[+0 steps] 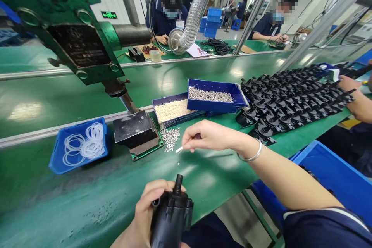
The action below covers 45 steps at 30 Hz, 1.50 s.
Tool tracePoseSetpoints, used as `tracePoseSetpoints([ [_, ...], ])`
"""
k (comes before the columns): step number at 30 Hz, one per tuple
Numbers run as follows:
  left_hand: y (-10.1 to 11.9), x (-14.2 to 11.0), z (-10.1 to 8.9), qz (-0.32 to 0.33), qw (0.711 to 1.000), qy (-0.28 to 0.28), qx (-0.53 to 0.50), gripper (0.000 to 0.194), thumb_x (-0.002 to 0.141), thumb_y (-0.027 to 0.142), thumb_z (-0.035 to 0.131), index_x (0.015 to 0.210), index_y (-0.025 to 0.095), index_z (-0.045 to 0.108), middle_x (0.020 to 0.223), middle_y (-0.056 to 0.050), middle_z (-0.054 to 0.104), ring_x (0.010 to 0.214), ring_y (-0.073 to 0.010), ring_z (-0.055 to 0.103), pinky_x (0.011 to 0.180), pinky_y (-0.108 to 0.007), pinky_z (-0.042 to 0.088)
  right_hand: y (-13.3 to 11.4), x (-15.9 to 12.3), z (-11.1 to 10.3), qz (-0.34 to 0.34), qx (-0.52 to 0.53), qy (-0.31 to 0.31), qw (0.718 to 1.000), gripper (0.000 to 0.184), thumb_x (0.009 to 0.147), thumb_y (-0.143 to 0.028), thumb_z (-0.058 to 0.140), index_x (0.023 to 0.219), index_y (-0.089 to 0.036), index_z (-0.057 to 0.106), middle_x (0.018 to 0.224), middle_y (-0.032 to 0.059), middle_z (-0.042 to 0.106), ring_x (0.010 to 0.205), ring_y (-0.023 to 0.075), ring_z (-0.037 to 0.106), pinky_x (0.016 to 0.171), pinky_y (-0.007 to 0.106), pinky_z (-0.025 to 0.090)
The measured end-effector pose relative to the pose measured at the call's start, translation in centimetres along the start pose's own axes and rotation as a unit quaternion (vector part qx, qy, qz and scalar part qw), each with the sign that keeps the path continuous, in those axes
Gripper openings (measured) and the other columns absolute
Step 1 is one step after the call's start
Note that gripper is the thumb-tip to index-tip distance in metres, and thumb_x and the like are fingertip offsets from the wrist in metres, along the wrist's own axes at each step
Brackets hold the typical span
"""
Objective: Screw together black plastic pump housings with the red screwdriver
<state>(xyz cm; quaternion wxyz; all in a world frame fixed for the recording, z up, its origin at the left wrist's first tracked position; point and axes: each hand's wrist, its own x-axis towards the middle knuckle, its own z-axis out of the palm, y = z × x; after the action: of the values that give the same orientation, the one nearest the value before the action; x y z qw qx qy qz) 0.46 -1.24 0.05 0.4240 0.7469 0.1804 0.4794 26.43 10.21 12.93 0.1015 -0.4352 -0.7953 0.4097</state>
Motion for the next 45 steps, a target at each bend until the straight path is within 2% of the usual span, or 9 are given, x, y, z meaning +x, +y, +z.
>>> tracePoseSetpoints([
  [4,-0.3,0.7,-0.8,0.032,0.997,0.025,0.062,0.114,0.060,0.024,0.095,0.151,0.022,0.026,0.123,-0.017,0.055,0.120,-0.0352,0.060,0.097,-0.053,0.056,4.1,0.7,-0.6,0.087,-0.121,0.121,0.981,0.016,0.092,-0.023,0.059,0.084,-0.015,0.069,0.075,0.0017,0.070,0.067,0.0123,0.061,0.063,0.023,0.043],
  [8,-0.8,0.7,-1.4,0.062,0.989,0.041,0.132,0.104,0.066,0.017,0.091,0.151,0.018,0.029,0.128,-0.018,0.051,0.124,-0.0319,0.056,0.101,-0.049,0.055,8.0,1.8,0.4,0.127,-0.190,0.151,0.962,0.016,0.096,-0.027,0.061,0.090,-0.014,0.067,0.078,0.0001,0.067,0.067,0.0114,0.062,0.068,0.026,0.051],
  [16,-2.0,1.6,-2.3,0.101,0.962,0.010,0.252,0.091,0.078,0.005,0.077,0.153,0.023,0.027,0.131,-0.017,0.058,0.127,-0.0305,0.057,0.104,-0.056,0.053,8.8,2.9,3.3,0.070,-0.316,0.262,0.909,0.028,0.101,-0.033,0.054,0.121,-0.014,0.059,0.109,0.0075,0.064,0.098,0.0191,0.064,0.090,0.041,0.055],
  [19,-3.4,1.3,-2.5,0.101,0.955,0.023,0.277,0.084,0.080,0.013,0.078,0.149,0.027,0.032,0.126,-0.015,0.063,0.120,-0.0304,0.063,0.098,-0.055,0.057,9.5,3.5,4.5,0.022,-0.336,0.277,0.900,0.024,0.099,-0.030,0.057,0.117,-0.014,0.061,0.110,0.0069,0.063,0.102,0.0201,0.063,0.092,0.043,0.054],
  [22,-5.2,0.3,-3.3,0.128,0.948,0.090,0.278,0.088,0.072,0.035,0.087,0.144,0.030,0.037,0.118,-0.013,0.067,0.106,-0.0312,0.070,0.088,-0.055,0.061,10.2,3.5,5.1,-0.014,-0.339,0.297,0.892,0.027,0.099,-0.031,0.057,0.119,-0.013,0.060,0.114,0.0096,0.062,0.106,0.0225,0.060,0.094,0.044,0.052],
  [27,-5.4,-1.3,-5.5,0.124,0.959,0.031,0.253,0.104,0.058,0.047,0.093,0.144,0.033,0.037,0.118,-0.013,0.068,0.113,-0.0358,0.068,0.092,-0.059,0.058,10.1,1.6,5.6,-0.051,-0.313,0.339,0.886,0.025,0.103,-0.025,0.045,0.115,-0.011,0.062,0.118,0.0177,0.059,0.111,0.0274,0.053,0.095,0.047,0.049],
  [35,-1.4,-2.4,-6.7,0.082,0.944,-0.057,0.314,0.089,0.073,-0.005,0.074,0.143,0.031,0.034,0.127,-0.010,0.065,0.133,-0.0343,0.056,0.102,-0.058,0.055,7.0,-1.4,9.4,-0.146,-0.239,0.250,0.927,0.021,0.101,-0.023,0.047,0.115,-0.016,0.061,0.111,0.0122,0.061,0.102,0.0218,0.054,0.095,0.041,0.049],
  [39,-1.1,-3.1,-6.5,0.049,0.946,-0.009,0.321,0.063,0.076,-0.004,0.073,0.123,0.026,0.044,0.124,-0.009,0.058,0.134,-0.0372,0.055,0.101,-0.053,0.057,6.2,-1.5,10.8,-0.183,-0.206,0.186,0.943,0.025,0.100,-0.027,0.052,0.122,-0.016,0.058,0.119,0.0116,0.059,0.109,0.0203,0.054,0.099,0.036,0.048],
  [45,-1.8,-1.2,-6.8,-0.006,0.954,-0.037,0.298,0.044,0.086,0.003,0.068,0.115,0.023,0.043,0.131,-0.013,0.049,0.143,-0.0392,0.042,0.108,-0.056,0.051,6.7,0.2,12.3,-0.184,-0.186,0.158,0.952,0.022,0.104,-0.027,0.046,0.093,-0.016,0.061,0.086,0.0061,0.058,0.083,0.0183,0.052,0.079,0.033,0.049],
])
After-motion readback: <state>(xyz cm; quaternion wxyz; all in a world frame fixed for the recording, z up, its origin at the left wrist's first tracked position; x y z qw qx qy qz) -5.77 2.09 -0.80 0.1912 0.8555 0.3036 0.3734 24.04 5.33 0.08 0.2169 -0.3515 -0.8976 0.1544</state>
